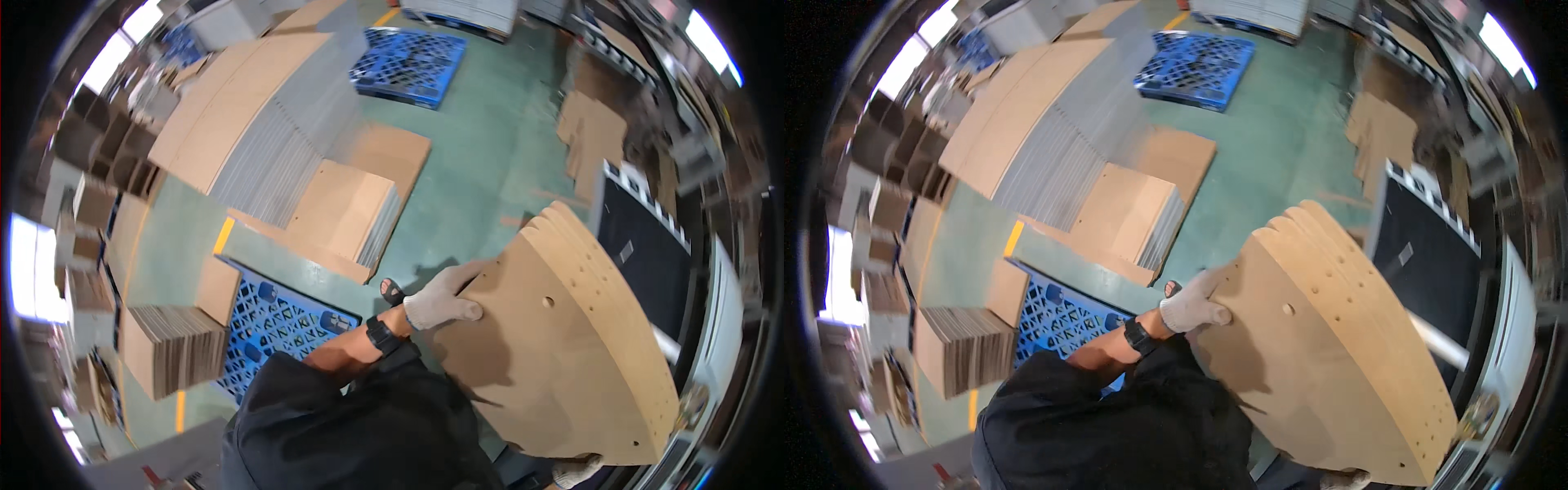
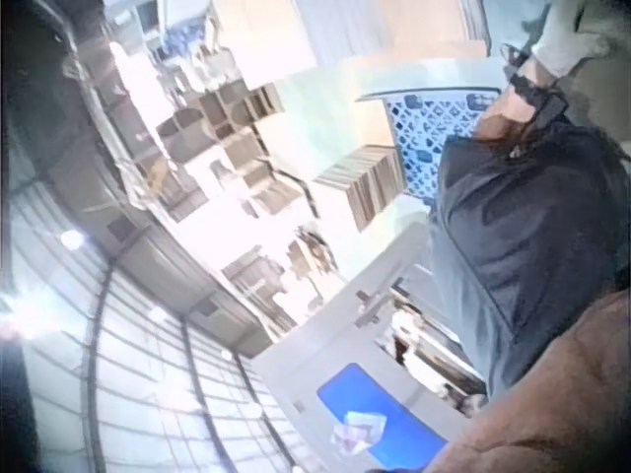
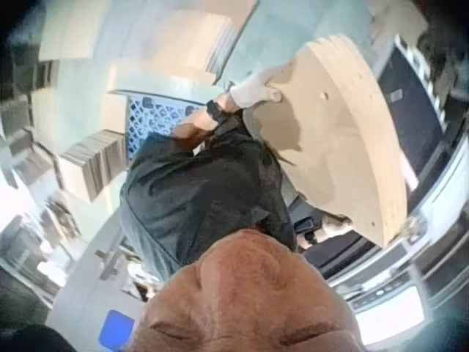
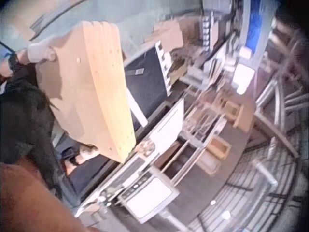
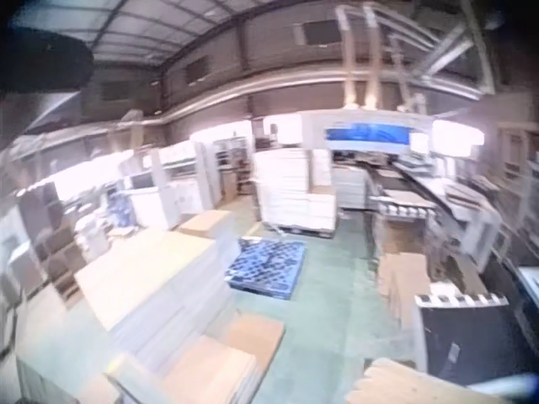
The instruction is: Transferring wooden furniture panels from a stack to a workbench and using a handheld applicator tool on them.
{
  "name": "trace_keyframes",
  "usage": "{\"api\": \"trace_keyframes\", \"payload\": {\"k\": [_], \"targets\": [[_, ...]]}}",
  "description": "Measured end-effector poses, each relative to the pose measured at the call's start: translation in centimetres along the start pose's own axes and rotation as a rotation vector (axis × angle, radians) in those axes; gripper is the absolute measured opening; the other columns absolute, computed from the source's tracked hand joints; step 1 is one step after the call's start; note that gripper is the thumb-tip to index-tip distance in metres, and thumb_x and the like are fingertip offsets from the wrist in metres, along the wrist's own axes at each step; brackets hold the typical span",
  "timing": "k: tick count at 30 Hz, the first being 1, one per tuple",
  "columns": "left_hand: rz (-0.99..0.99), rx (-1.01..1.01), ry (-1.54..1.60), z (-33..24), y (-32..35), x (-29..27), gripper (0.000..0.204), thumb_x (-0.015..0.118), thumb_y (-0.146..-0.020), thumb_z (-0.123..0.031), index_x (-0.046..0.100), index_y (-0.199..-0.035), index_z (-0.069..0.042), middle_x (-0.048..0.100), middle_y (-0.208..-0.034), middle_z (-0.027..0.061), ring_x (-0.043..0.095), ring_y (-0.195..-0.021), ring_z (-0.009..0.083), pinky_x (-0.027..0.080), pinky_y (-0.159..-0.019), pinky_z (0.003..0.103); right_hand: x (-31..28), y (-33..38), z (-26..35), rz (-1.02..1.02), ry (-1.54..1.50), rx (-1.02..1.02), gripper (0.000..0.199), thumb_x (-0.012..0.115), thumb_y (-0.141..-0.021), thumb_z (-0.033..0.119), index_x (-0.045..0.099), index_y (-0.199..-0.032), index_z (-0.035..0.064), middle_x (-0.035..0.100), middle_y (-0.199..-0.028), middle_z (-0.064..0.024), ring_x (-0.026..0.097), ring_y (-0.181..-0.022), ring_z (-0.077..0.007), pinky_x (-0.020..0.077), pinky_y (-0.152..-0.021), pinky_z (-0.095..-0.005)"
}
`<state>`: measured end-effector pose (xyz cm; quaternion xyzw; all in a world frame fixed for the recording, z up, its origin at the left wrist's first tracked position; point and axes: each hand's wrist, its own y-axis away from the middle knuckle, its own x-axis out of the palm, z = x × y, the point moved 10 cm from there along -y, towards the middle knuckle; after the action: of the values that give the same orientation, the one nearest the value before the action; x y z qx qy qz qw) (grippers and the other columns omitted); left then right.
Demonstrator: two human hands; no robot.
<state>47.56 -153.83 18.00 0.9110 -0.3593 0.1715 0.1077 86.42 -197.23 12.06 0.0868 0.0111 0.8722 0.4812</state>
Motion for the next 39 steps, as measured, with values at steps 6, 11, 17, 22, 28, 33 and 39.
{"api": "trace_keyframes", "payload": {"k": [6,11,17,22,28,33,39], "targets": [[-0.388,0.050,0.242,0.1,4.3,-20.1,0.073,0.081,-0.089,-0.043,0.055,-0.142,0.000,0.067,-0.127,0.0095,0.064,-0.114,0.0177,0.053,-0.099,0.036,34.2,-8.6,-2.3,0.398,0.006,0.292,0.068,0.060,-0.100,0.048,0.046,-0.150,0.0048,0.055,-0.148,-0.0123,0.057,-0.131,-0.0308,0.0474,-0.111,-0.0483],[-0.809,-0.104,0.400,3.9,11.3,-31.8,0.048,0.066,-0.101,-0.027,0.058,-0.139,0.001,0.069,-0.122,0.0099,0.068,-0.107,0.0191,0.056,-0.093,0.036,59.3,-8.9,-9.8,0.724,0.140,0.474,0.058,0.069,-0.097,0.036,0.055,-0.138,-0.0023,0.065,-0.128,-0.0118,0.067,-0.109,-0.0270,0.0579,-0.093,-0.0407],[-1.302,-0.224,0.641,12.1,20.1,-38.9,0.060,0.069,-0.099,-0.043,0.059,-0.137,0.004,0.070,-0.123,0.0132,0.068,-0.108,0.0200,0.057,-0.092,0.036,79.6,-6.6,-23.5,1.019,0.544,0.648,0.056,0.067,-0.100,0.035,0.056,-0.140,-0.0026,0.065,-0.131,-0.0135,0.066,-0.113,-0.0253,0.0566,-0.094,-0.0389],[-1.337,-0.103,1.015,23.1,21.5,-42.8,0.068,0.064,-0.099,-0.055,0.055,-0.145,-0.006,0.069,-0.130,0.0122,0.070,-0.110,0.0248,0.059,-0.092,0.041,91.7,-2.3,-38.1,1.404,0.835,0.704,0.057,0.067,-0.100,0.040,0.058,-0.139,-0.0010,0.066,-0.132,-0.0100,0.065,-0.113,-0.0208,0.0536,-0.096,-0.0354],[-1.631,-0.009,1.082,32.2,21.6,-49.8,0.080,0.073,-0.092,-0.058,0.057,-0.140,0.004,0.067,-0.131,0.0150,0.067,-0.115,0.0258,0.052,-0.101,0.040,101.3,1.3,-52.1,1.576,0.923,0.870,0.060,0.066,-0.101,0.044,0.059,-0.139,-0.0015,0.065,-0.133,-0.0090,0.062,-0.119,-0.0203,0.0499,-0.103,-0.0368],[-1.748,-0.034,1.077,35.6,21.6,-52.8,0.072,0.070,-0.094,-0.056,0.054,-0.146,-0.010,0.064,-0.138,0.0107,0.063,-0.122,0.0281,0.050,-0.105,0.045,106.3,1.9,-58.4,1.698,1.065,0.629,0.070,0.067,-0.099,0.047,0.054,-0.146,-0.0030,0.060,-0.144,-0.0137,0.054,-0.133,-0.0241,0.0412,-0.114,-0.0381],[-1.759,-0.057,1.076,35.4,21.6,-53.9,0.075,0.071,-0.093,-0.059,0.054,-0.146,-0.009,0.065,-0.137,0.0111,0.065,-0.119,0.0274,0.052,-0.102,0.046,109.1,3.8,-60.0,1.774,1.114,0.500,0.080,0.066,-0.097,0.053,0.049,-0.150,-0.0046,0.053,-0.153,-0.0186,0.046,-0.143,-0.0275,0.0331,-0.120,-0.0383]]}}
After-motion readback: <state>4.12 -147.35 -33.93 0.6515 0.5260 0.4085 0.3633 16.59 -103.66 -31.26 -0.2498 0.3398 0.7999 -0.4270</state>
